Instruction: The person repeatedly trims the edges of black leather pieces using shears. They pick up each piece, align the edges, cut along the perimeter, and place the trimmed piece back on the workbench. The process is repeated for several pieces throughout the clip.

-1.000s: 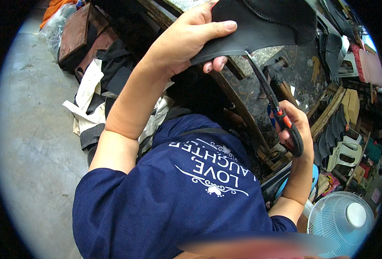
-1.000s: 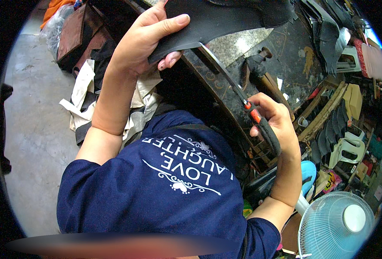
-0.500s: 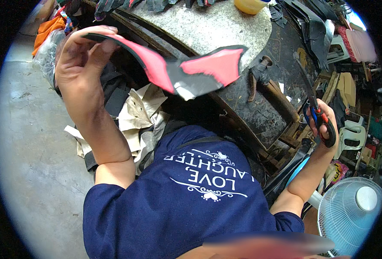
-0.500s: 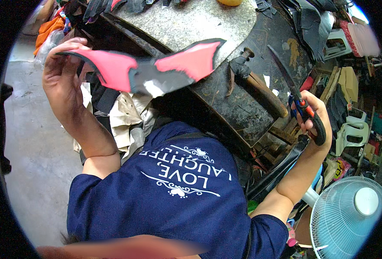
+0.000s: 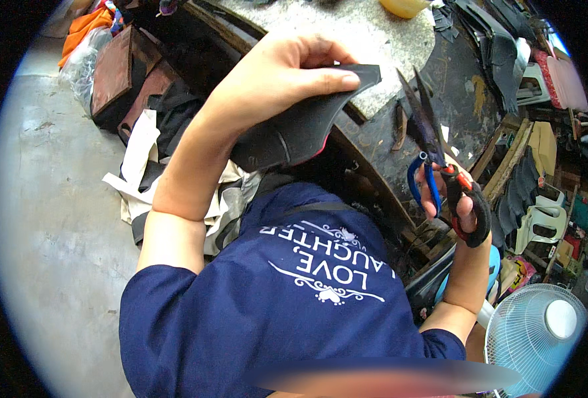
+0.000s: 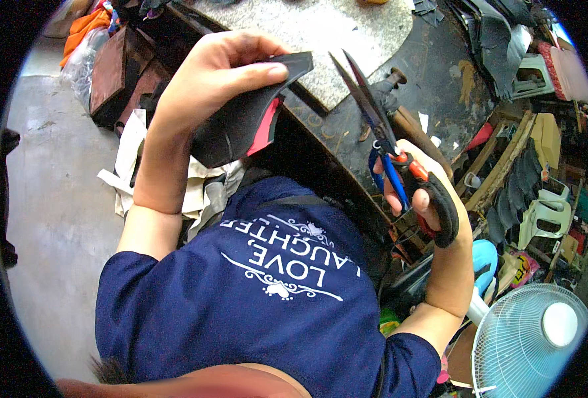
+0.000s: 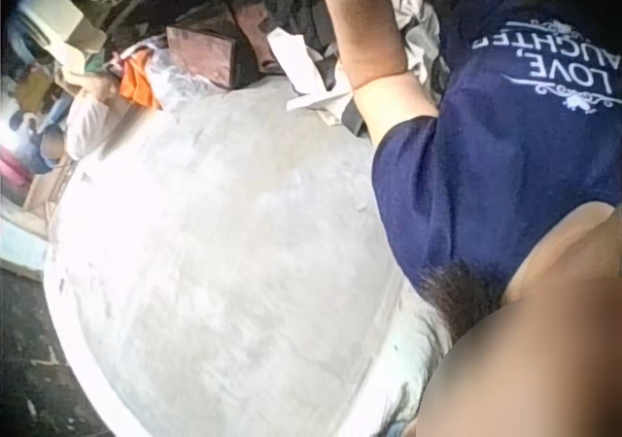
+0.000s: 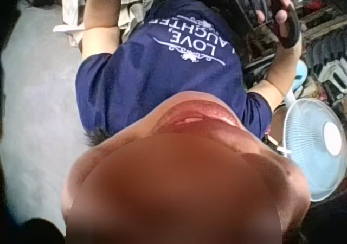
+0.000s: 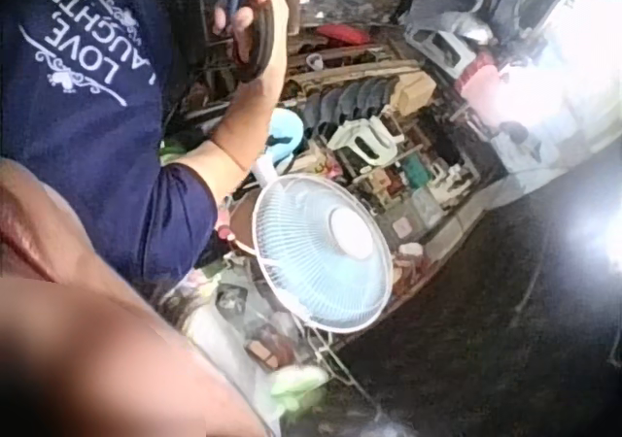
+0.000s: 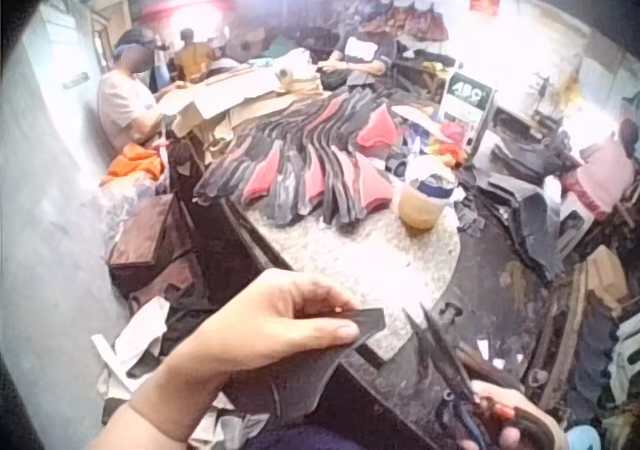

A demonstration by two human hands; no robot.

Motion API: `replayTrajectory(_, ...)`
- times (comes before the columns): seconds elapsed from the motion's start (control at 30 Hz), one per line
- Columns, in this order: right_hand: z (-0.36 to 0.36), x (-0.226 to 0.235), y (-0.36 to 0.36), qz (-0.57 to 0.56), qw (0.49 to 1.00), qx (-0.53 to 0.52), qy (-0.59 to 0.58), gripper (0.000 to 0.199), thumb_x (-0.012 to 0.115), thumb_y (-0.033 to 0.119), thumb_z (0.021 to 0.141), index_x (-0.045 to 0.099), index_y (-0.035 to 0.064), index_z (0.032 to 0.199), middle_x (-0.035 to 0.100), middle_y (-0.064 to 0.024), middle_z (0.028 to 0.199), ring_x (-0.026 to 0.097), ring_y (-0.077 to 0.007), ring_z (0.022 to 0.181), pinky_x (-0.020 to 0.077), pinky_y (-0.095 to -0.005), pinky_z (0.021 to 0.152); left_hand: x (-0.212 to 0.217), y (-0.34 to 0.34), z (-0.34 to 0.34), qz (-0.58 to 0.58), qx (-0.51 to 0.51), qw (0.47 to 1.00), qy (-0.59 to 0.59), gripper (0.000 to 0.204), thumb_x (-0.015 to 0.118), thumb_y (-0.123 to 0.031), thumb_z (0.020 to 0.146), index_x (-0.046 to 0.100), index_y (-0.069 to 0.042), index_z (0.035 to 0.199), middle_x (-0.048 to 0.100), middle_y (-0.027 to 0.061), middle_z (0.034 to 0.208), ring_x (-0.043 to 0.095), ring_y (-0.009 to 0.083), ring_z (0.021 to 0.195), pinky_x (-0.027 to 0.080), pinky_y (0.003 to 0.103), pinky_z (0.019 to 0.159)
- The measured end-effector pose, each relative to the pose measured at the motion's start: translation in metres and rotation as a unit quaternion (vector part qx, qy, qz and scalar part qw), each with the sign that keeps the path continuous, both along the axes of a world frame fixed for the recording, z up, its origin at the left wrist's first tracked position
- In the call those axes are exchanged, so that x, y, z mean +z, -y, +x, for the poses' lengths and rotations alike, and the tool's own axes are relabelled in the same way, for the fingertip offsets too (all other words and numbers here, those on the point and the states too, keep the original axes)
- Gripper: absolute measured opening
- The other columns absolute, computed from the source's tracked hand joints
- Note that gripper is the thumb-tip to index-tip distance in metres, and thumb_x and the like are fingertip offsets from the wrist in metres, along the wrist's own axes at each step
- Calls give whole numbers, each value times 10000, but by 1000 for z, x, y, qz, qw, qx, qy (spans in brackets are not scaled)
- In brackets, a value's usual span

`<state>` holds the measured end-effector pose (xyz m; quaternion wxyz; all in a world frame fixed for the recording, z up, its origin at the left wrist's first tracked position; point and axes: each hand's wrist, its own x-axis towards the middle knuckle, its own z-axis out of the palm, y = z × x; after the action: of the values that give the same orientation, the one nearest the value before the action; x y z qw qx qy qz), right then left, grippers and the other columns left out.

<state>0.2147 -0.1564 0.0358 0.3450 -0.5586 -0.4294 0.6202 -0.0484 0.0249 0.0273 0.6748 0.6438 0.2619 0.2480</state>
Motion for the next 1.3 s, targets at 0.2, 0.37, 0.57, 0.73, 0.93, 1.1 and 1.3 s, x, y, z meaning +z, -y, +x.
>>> replayTrajectory(0.2, -11, 4, -7, -18, 998, 11, 59, 906, 694, 806, 629, 542, 21, 1055, 505, 20, 741, 466, -50, 583, 349, -192, 532, -16, -5, 1, -50, -32, 998, 16, 233, 726, -145, 851, 690, 16, 1017, 691, 28, 869, 622, 68, 749, 505, 209, 708)
replayTrajectory(0.37, -9, 4, -12, -44, 998, 37, 37, 859, 752, 753, 620, 555, 31, 1043, 515, 20, 748, 464, -43, 572, 348, -194, 496, -21, -14, 0, -86, -74, 993, -23, 240, 748, -129, 825, 685, 22, 1000, 695, 38, 867, 634, 67, 754, 511, 198, 719)
replayTrajectory(0.57, -3, 7, -12, -78, 993, 46, 71, 855, 768, 757, 592, 569, 44, 1020, 519, 47, 744, 450, -16, 575, 300, -171, 472, -29, -21, 1, -125, -99, 987, 28, 196, 766, -106, 788, 708, -1, 943, 708, 50, 829, 653, 90, 736, 518, 210, 724)
replayTrajectory(0.73, 1, 3, -12, -61, 995, 52, 53, 857, 764, 763, 589, 577, 48, 1020, 501, 59, 703, 426, -15, 544, 284, -177, 458, -32, -21, 9, -71, -119, 988, 63, 149, 756, -109, 786, 733, -17, 901, 704, 34, 792, 638, 78, 711, 501, 205, 691)
replayTrajectory(0.93, 0, 2, -14, -40, 995, 69, 67, 817, 799, 681, 633, 576, 30, 1073, 529, 37, 833, 464, -42, 723, 361, -208, 621, -26, -18, 4, -80, -103, 991, 36, 193, 762, -100, 792, 714, 1, 949, 710, 53, 844, 664, 96, 759, 522, 208, 741)
replayTrajectory(1.1, -8, -5, -9, 8, 990, 25, 140, 979, 680, 856, 533, 574, 12, 1017, 502, 46, 742, 457, -25, 562, 329, -175, 492, -25, -15, 7, -110, -87, 989, 45, 189, 752, -106, 803, 713, 2, 954, 706, 47, 847, 659, 90, 758, 518, 204, 737)
replayTrajectory(1.3, -4, -7, -9, 17, 990, 24, 135, 922, 731, 797, 558, 576, 14, 1019, 499, 45, 760, 454, -26, 569, 326, -188, 491, -27, -13, 8, -103, -84, 991, 34, 185, 740, -111, 813, 709, 3, 956, 707, 50, 847, 658, 86, 749, 520, 204, 734)
